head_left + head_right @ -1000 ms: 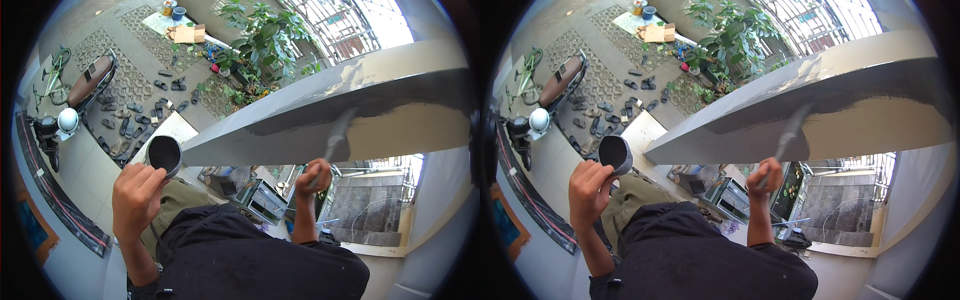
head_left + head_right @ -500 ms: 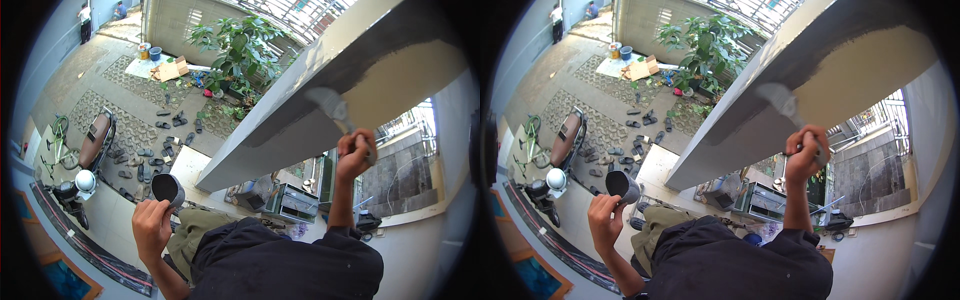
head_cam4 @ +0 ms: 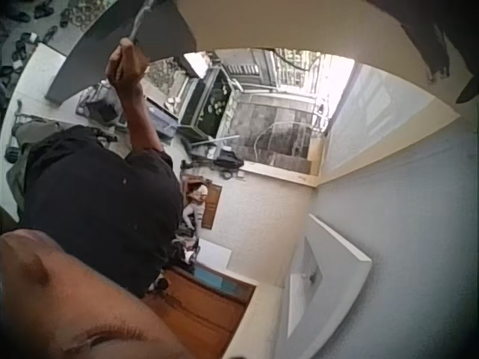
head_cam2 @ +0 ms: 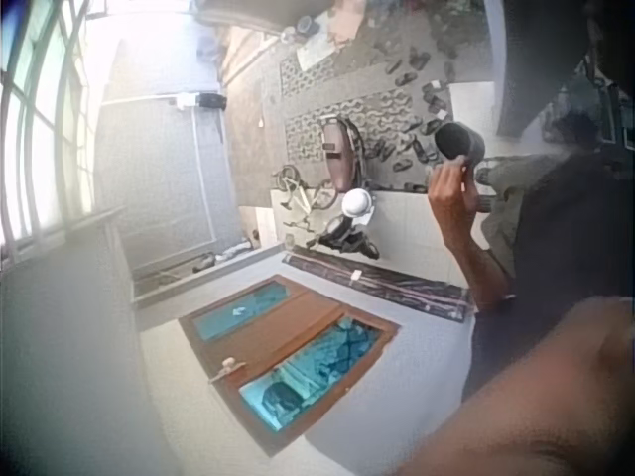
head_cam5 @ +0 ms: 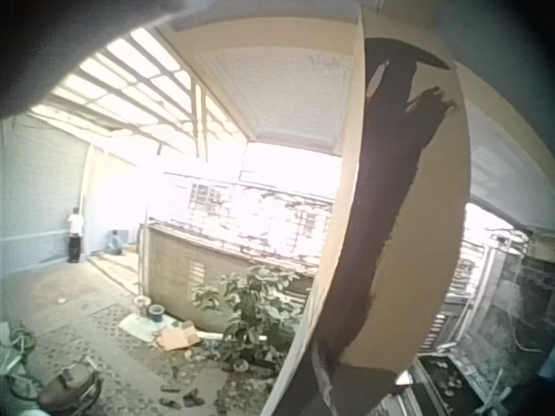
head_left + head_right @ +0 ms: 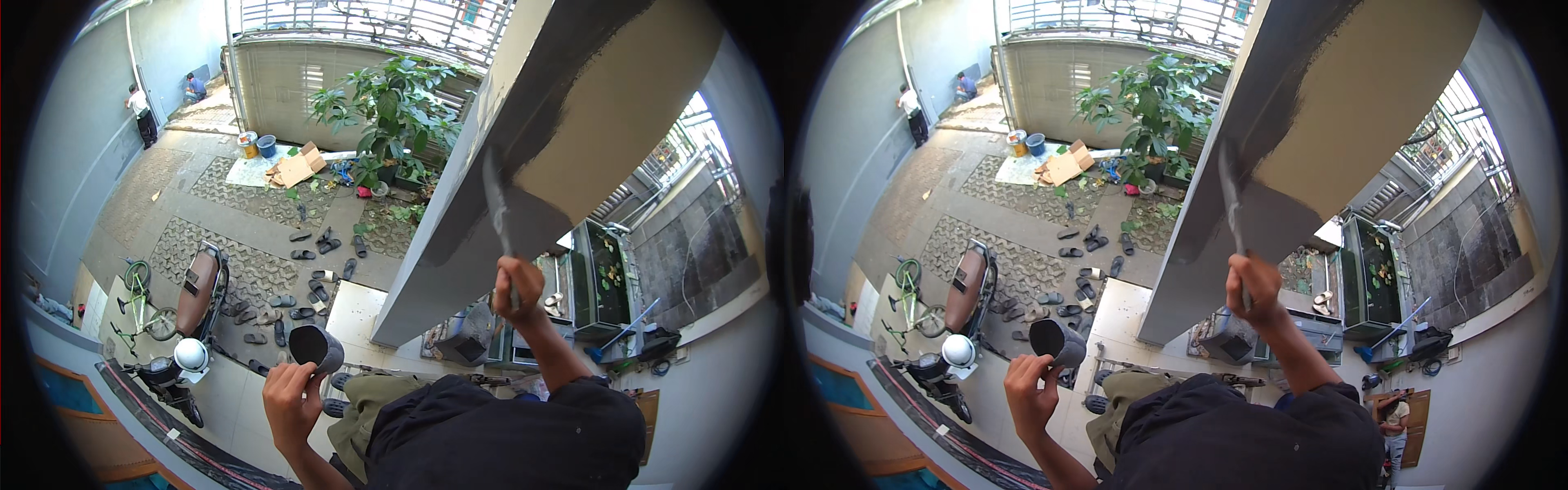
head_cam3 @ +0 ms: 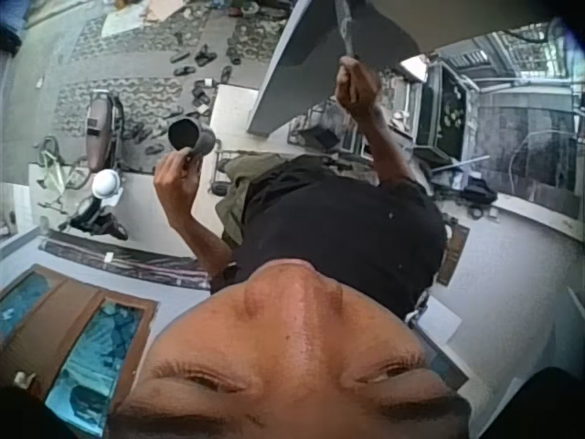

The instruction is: The person paints a concrete pillar with grey paint using a brush.

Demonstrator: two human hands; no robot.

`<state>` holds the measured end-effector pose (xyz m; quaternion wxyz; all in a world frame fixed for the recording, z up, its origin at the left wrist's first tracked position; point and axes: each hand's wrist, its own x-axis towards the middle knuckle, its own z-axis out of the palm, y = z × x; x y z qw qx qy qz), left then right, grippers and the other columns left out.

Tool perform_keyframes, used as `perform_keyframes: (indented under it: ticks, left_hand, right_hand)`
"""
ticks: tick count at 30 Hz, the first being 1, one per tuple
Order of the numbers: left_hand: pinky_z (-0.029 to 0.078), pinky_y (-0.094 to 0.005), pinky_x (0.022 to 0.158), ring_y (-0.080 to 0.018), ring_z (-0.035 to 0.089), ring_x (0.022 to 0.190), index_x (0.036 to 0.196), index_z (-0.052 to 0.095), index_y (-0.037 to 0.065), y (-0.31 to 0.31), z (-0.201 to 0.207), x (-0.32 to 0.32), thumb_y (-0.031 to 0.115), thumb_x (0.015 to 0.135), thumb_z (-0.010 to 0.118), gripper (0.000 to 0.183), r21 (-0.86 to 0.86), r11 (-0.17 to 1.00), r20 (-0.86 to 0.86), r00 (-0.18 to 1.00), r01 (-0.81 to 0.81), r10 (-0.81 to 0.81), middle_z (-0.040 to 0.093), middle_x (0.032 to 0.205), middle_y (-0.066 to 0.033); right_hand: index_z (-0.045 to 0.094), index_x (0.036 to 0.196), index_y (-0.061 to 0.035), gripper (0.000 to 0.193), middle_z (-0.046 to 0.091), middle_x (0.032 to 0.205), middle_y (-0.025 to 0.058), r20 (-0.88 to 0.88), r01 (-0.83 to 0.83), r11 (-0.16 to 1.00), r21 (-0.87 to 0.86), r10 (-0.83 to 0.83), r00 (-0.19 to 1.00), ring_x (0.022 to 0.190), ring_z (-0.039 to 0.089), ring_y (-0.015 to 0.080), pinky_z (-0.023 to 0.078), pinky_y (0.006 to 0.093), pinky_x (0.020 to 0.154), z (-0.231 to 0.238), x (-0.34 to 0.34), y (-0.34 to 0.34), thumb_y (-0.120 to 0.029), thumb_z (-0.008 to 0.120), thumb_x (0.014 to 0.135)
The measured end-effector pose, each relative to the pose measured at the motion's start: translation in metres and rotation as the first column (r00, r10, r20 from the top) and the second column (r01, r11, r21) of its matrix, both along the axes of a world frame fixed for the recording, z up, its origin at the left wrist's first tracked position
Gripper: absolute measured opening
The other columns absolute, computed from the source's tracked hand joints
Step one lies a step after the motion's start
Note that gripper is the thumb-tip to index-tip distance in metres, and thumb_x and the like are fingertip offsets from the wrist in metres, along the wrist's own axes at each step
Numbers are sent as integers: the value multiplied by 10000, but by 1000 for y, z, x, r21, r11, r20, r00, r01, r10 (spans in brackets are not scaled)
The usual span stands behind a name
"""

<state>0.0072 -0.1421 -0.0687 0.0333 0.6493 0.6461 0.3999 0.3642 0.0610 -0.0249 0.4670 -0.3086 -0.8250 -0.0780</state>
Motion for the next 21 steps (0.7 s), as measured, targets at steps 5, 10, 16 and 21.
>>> perform_keyframes:
  ticks: [5,10,16,21]
  left_hand:
    - [444,-427,667,-294,573,715,948,698,27,-5,-4,-2,-27,746,849,258,-36,999,-10,1000,-19,19,595,725,-89]
    - [442,-420,697,-280,593,734,945,700,44,-10,-3,-2,14,784,840,216,-69,997,-21,1000,-16,14,622,750,-68]
    - [444,-416,700,-278,590,726,949,702,51,-3,4,-1,36,793,840,209,-11,1000,-47,999,16,-16,616,745,-65]
    - [457,-418,711,-280,599,729,952,704,52,1,11,3,43,794,843,210,10,999,-49,998,42,-42,628,766,-66]
  right_hand:
    - [632,928,-2,40,578,695,109,-83,-136,925,-354,114,990,555,600,242,449,382,537,-43,-21,-23,10,594,921]
    - [611,866,1,161,513,610,73,-263,-104,876,-471,-27,964,526,521,117,395,335,518,14,-13,11,-60,538,996]
    - [620,812,-19,222,446,577,-40,-551,-210,962,-176,80,831,467,415,41,301,250,442,153,1,31,-41,492,992]
    - [619,864,42,212,421,600,5,-514,-141,964,226,241,823,517,416,67,336,260,494,240,15,22,-35,458,979]
